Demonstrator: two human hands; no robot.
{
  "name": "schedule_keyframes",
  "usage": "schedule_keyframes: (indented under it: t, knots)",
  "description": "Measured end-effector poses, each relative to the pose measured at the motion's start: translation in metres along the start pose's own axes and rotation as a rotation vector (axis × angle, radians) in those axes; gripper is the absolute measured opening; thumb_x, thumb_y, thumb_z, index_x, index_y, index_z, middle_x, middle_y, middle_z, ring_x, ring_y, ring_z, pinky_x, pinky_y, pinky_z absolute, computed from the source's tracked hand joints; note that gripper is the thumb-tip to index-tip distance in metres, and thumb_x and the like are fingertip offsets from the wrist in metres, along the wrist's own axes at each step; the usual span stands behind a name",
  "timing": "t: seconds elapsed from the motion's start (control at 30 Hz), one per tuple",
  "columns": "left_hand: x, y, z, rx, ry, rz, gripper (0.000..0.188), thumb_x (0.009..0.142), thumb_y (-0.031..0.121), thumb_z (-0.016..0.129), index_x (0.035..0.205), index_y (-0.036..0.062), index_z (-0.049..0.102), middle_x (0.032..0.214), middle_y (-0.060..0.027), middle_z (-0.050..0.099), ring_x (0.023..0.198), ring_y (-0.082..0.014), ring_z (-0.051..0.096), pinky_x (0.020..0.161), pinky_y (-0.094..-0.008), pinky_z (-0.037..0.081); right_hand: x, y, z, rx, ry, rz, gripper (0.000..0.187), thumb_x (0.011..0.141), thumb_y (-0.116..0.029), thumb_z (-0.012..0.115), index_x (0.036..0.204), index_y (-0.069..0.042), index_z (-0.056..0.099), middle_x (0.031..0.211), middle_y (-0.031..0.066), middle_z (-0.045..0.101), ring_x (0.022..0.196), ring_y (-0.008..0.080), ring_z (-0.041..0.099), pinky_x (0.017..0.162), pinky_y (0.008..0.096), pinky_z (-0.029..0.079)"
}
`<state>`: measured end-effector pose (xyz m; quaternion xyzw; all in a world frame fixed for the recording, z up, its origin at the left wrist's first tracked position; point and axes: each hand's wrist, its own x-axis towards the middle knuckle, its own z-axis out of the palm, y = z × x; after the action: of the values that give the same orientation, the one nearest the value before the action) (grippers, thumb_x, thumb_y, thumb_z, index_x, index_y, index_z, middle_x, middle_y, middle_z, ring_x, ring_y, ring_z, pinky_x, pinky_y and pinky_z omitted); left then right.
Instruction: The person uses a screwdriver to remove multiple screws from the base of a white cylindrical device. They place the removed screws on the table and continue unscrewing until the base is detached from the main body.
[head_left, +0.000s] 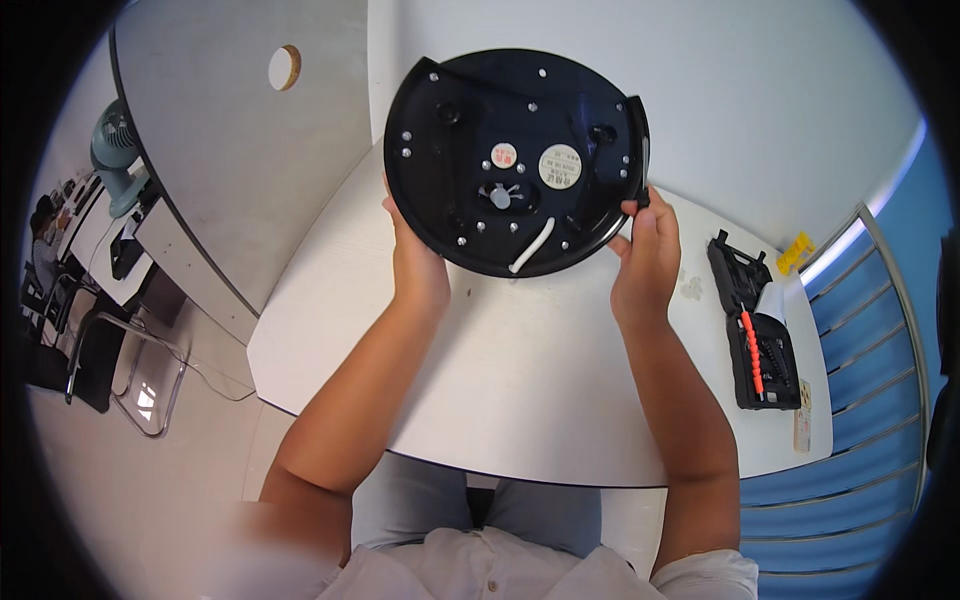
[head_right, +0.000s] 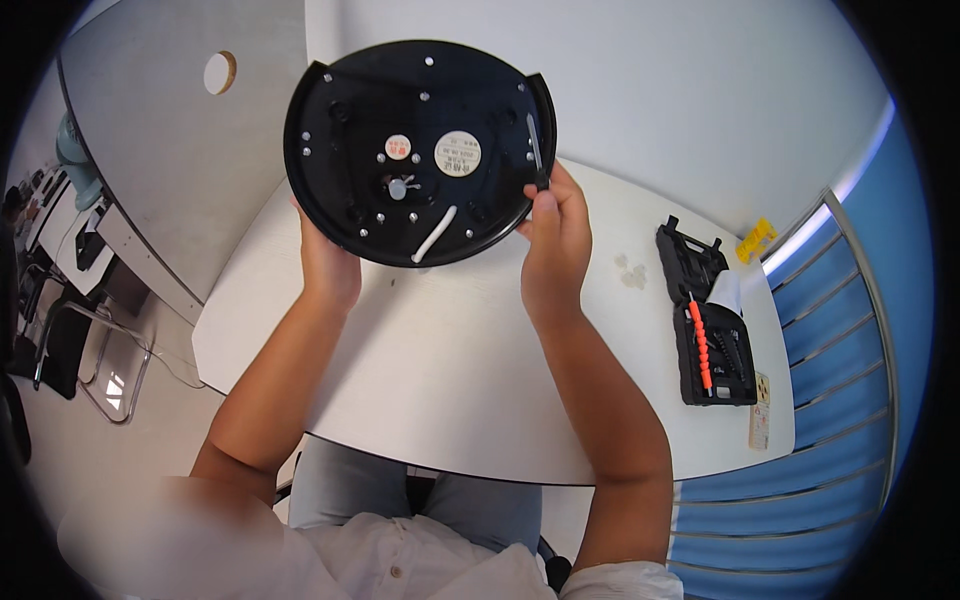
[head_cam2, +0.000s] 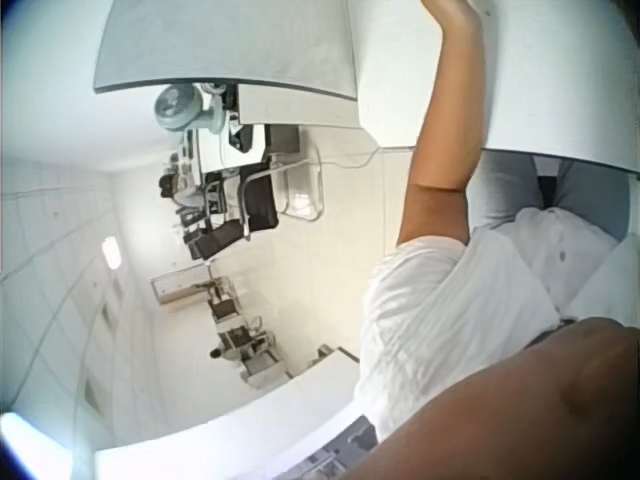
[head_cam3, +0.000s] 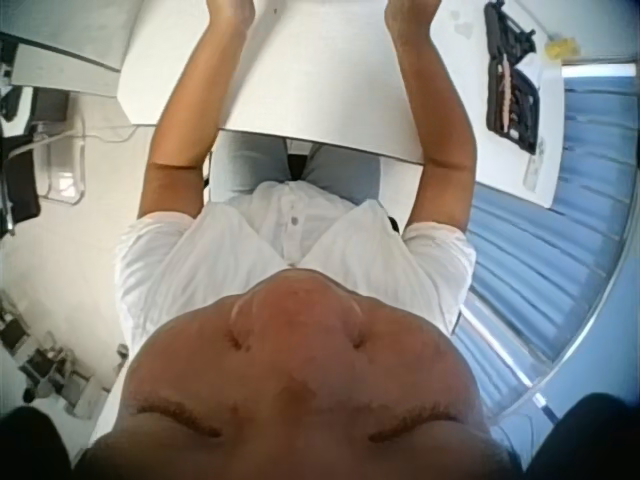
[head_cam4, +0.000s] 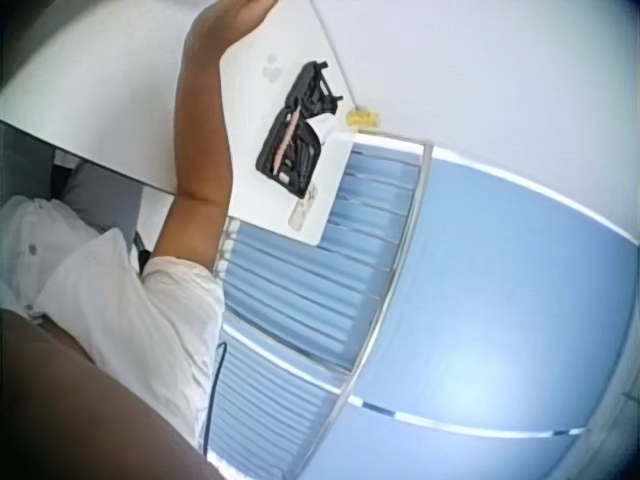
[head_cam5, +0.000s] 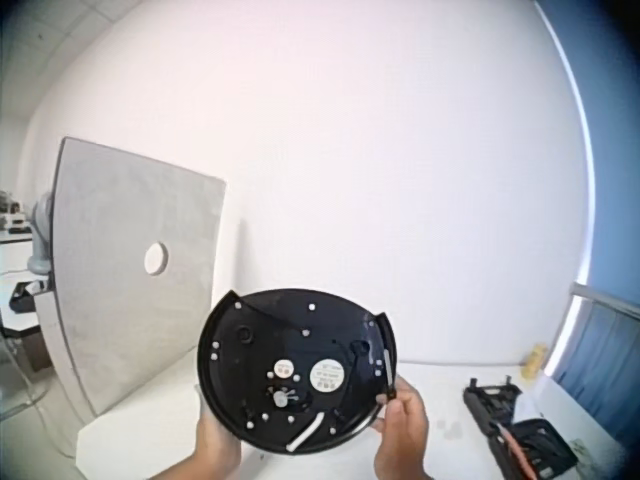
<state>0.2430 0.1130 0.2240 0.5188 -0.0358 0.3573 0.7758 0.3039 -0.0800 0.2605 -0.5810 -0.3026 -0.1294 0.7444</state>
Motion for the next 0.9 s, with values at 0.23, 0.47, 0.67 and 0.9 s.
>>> schedule_keyframes:
  t: [0.23, 0.47, 0.67, 0.9]
  knots:
    - [-0.006, 0.008, 0.009, -0.271, -0.138, 0.231, 0.084, 0.092, 0.068, 0.026, 0.151, 0.0111, 0.011, 0.153, -0.0072, 0.025, 0.139, -0.0224, 0.028, 0.114, -0.0377, 0.025, -0.043, 0.015, -0.033, 0.103, -0.104, 0.251, 0.032, 0.102, -0.031, 0.038, 0.112, -0.002, 0.048, 0.127, 0.0079, 0.047, 0.112, 0.0133, 0.05, 0.095, 0.0397, 0.05]
    - [-0.003, 0.009, -0.001, 0.313, -0.171, 0.411, 0.073, 0.092, 0.046, 0.046, 0.149, 0.0059, 0.024, 0.156, -0.0152, 0.015, 0.146, -0.0298, 0.007, 0.116, -0.0415, 0.007, -0.061, 0.022, -0.049, 0.218, -0.221, 0.341, 0.032, 0.102, -0.036, 0.039, 0.108, -0.006, 0.048, 0.12, 0.0033, 0.047, 0.114, 0.011, 0.047, 0.106, 0.0448, 0.039]
    - [-0.006, 0.01, 0.002, 0.428, -0.176, 0.515, 0.061, 0.093, 0.028, 0.047, 0.147, 0.0069, 0.029, 0.156, -0.0128, 0.021, 0.146, -0.0309, 0.006, 0.116, -0.0422, 0.008, -0.06, 0.031, -0.064, 0.139, -0.264, 0.426, 0.033, 0.102, -0.035, 0.04, 0.112, -0.005, 0.049, 0.129, 0.0055, 0.045, 0.114, 0.0139, 0.047, 0.104, 0.0415, 0.04]
    - [-0.015, 0.009, 0.011, 0.474, -0.246, 0.452, 0.06, 0.089, 0.012, 0.051, 0.145, 0.0066, 0.034, 0.156, -0.0133, 0.02, 0.146, -0.0314, 0.006, 0.116, -0.0427, 0.008, -0.055, 0.043, -0.065, 0.115, -0.22, 0.468, 0.031, 0.101, -0.035, 0.04, 0.108, -0.007, 0.051, 0.147, 0.0082, 0.034, 0.121, 0.0173, 0.043, 0.105, 0.0419, 0.039]
